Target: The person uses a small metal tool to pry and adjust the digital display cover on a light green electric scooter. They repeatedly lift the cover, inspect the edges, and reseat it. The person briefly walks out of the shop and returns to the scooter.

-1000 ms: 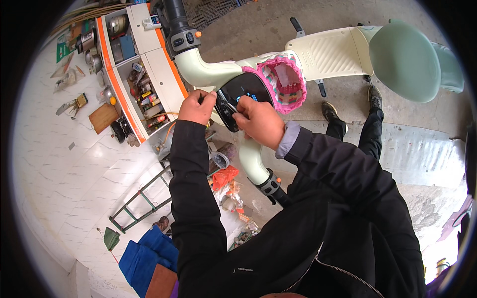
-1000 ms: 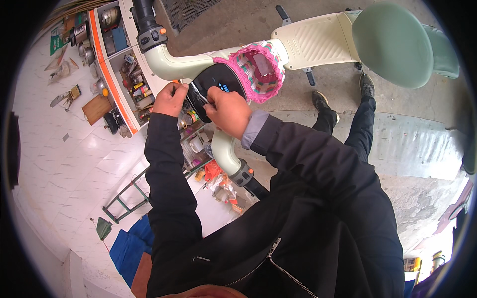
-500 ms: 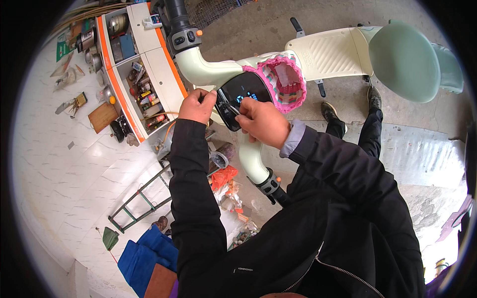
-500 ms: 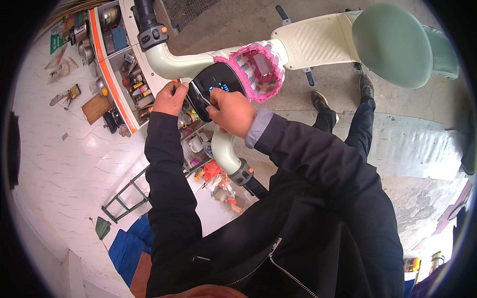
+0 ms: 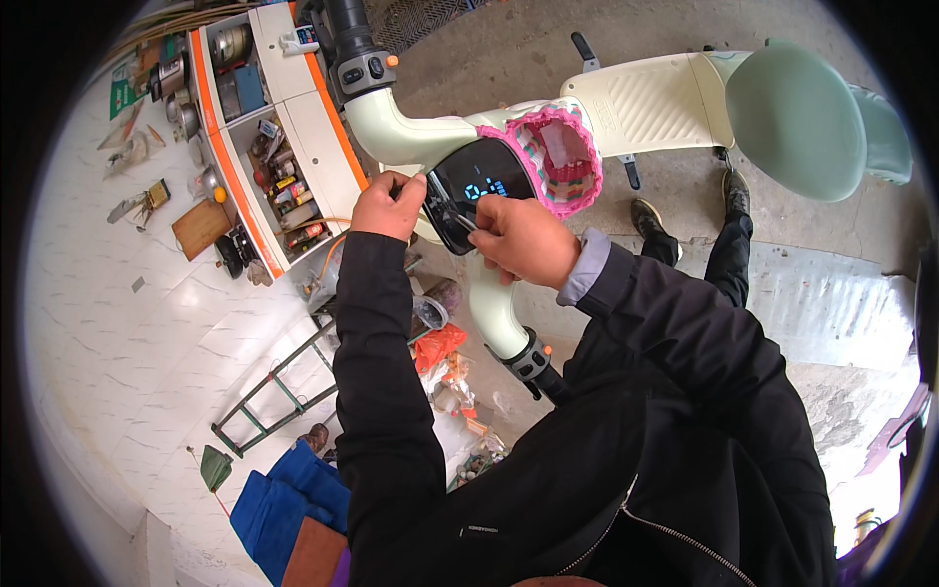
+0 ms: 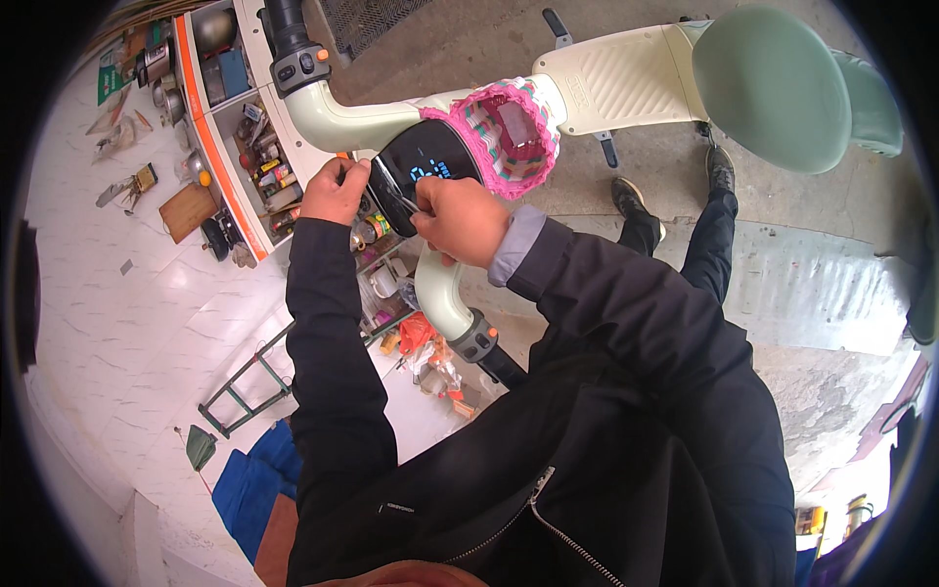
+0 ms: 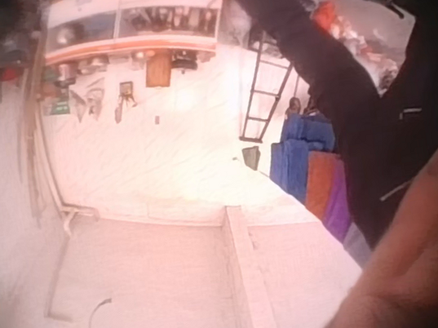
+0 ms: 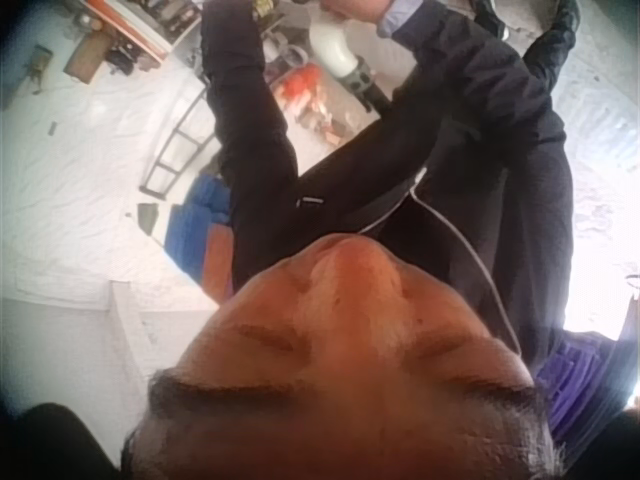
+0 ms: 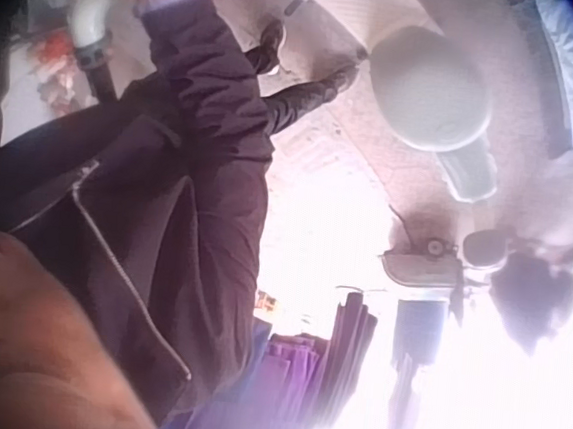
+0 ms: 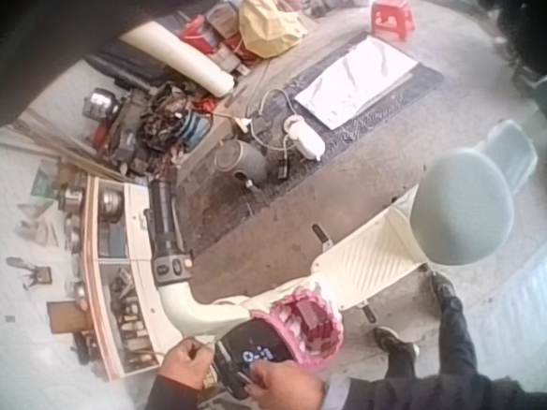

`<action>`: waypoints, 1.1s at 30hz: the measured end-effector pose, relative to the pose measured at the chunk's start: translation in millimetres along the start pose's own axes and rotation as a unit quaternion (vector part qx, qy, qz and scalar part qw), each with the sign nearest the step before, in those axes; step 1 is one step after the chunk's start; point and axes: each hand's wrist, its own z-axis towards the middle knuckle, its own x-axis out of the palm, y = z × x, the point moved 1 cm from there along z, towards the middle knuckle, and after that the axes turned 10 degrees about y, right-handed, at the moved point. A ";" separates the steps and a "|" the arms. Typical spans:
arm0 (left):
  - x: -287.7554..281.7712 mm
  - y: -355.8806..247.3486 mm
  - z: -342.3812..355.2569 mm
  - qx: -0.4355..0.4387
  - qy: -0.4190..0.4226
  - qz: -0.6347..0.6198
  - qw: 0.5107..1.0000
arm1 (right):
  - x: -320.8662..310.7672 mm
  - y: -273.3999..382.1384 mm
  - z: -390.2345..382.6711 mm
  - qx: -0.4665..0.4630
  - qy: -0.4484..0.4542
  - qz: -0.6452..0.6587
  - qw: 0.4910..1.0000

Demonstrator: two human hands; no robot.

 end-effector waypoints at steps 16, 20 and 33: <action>11.1 -18.9 -33.1 0.024 -0.094 0.072 0.993 | -8.4 14.3 -13.3 0.040 0.045 -0.029 0.998; 11.4 -23.7 -37.7 0.072 -0.100 0.131 0.984 | -8.9 12.2 -11.8 0.054 0.061 -0.036 0.996; 14.6 -32.0 -41.5 0.114 -0.112 0.224 0.961 | -14.4 18.4 -15.3 0.073 0.094 -0.043 0.992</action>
